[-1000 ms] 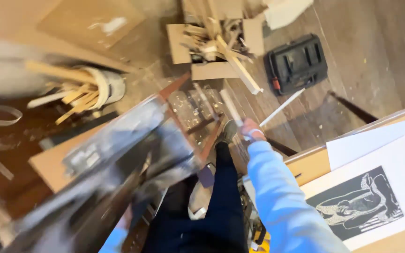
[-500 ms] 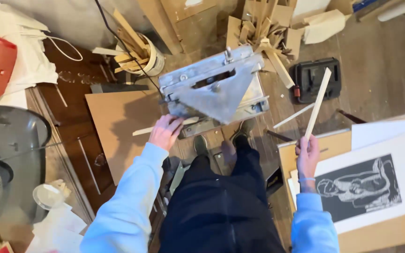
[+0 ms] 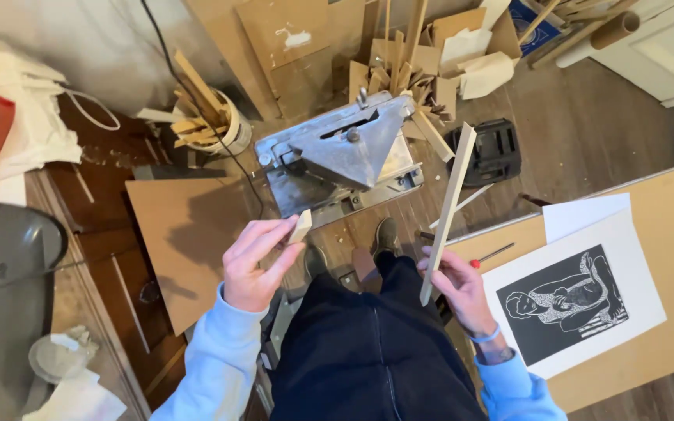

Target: Marking wood frame moldings with a pencil and cutting them using a manual miter chopper.

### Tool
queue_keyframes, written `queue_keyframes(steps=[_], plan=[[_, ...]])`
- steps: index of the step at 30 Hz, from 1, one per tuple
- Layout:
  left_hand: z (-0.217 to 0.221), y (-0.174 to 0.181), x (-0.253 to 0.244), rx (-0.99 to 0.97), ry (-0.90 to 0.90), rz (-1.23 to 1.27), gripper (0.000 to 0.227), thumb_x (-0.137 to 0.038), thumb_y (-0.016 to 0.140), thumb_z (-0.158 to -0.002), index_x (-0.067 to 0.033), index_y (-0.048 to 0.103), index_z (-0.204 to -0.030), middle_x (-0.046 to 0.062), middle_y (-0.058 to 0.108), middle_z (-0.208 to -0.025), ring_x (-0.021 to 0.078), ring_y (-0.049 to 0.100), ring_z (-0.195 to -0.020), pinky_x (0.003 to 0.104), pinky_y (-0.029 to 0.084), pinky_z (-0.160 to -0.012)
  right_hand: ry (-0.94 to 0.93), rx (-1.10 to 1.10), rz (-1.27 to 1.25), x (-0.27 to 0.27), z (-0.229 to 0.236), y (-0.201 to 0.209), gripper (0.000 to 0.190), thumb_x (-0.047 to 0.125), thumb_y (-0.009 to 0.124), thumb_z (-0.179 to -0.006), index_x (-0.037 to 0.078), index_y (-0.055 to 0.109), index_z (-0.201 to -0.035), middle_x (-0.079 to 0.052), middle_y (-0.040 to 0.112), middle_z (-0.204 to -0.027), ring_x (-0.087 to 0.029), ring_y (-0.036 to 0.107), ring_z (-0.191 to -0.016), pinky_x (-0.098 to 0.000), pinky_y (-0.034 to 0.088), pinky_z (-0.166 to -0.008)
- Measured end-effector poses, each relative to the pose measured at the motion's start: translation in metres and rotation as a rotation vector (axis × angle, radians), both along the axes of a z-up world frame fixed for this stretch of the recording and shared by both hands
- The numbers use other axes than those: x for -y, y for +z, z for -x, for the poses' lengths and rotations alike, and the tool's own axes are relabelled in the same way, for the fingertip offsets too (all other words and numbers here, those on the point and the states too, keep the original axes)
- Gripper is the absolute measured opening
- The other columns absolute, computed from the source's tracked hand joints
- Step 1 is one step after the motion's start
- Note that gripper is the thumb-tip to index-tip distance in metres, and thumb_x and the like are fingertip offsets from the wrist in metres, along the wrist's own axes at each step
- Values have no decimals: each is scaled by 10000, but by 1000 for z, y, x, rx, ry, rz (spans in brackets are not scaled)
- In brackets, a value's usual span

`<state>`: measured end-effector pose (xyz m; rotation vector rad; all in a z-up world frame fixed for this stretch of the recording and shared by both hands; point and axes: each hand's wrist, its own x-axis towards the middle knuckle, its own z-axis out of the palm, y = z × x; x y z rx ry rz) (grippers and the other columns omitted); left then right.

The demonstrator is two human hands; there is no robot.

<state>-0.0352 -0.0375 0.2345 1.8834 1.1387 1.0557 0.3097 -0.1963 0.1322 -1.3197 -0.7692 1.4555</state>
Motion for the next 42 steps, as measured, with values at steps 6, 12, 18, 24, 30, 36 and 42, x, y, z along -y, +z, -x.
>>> queue_keyframes(steps=[6, 12, 18, 24, 30, 36, 42], plan=[[18, 92, 31, -65, -150, -295, 346, -44, 792, -801, -50, 733, -1142, 93, 724, -1106, 240, 712, -945, 308, 592, -830, 412, 74, 6, -29, 25, 51, 422, 80, 688, -946, -19, 613, -1350, -103, 751, -1152, -183, 703, -1103, -344, 570, -974], [24, 101, 62, -364, -365, -684, 314, -123, 705, -855, -26, 762, -1149, 108, 716, -1160, 221, 677, -1038, 347, 583, -895, 736, -178, 17, -81, 92, 76, 412, 76, 686, -967, -27, 617, -1360, -108, 735, -1175, -171, 695, -1111, -345, 560, -1006], [27, 65, 79, -397, -458, -797, 289, -135, 703, -878, -5, 756, -1131, 93, 688, -1178, 225, 674, -1093, 353, 572, -1000, 799, -264, -7, -107, 118, 84, 363, 71, 668, -985, -33, 639, -1331, -82, 721, -1230, -145, 682, -1120, -329, 560, -1013], [23, 43, 81, -337, -494, -865, 258, -121, 729, -863, 12, 753, -1084, 93, 675, -1213, 225, 644, -1111, 357, 542, -1032, 779, -227, 41, -103, 116, 79, 378, 48, 691, -958, -15, 652, -1328, -60, 737, -1168, -113, 682, -1020, -312, 576, -914], [18, 23, 69, -307, -526, -798, 299, -115, 727, -862, -3, 710, -1139, 99, 655, -1192, 253, 657, -1120, 374, 561, -1023, 658, -194, 52, -97, 110, 74, 370, 50, 736, -951, -15, 675, -1310, -54, 729, -1124, -110, 680, -993, -313, 592, -872], [-7, 27, 27, 157, 49, 31, 515, -70, 822, -840, -4, 588, -1295, 165, 623, -1296, 237, 696, -981, 308, 622, -794, 548, 481, -502, -121, 104, 50, 325, 59, 743, -950, 2, 677, -1263, -96, 741, -1188, -164, 707, -1065, -298, 566, -939], [-31, -29, -2, 198, -68, 51, 385, -60, 847, -851, -18, 700, -1203, 120, 733, -1108, 218, 713, -975, 316, 611, -859, 437, 569, -455, -131, 95, -35, 321, 30, 725, -930, 14, 677, -1246, -115, 727, -1142, -204, 718, -997, -316, 586, -871]])
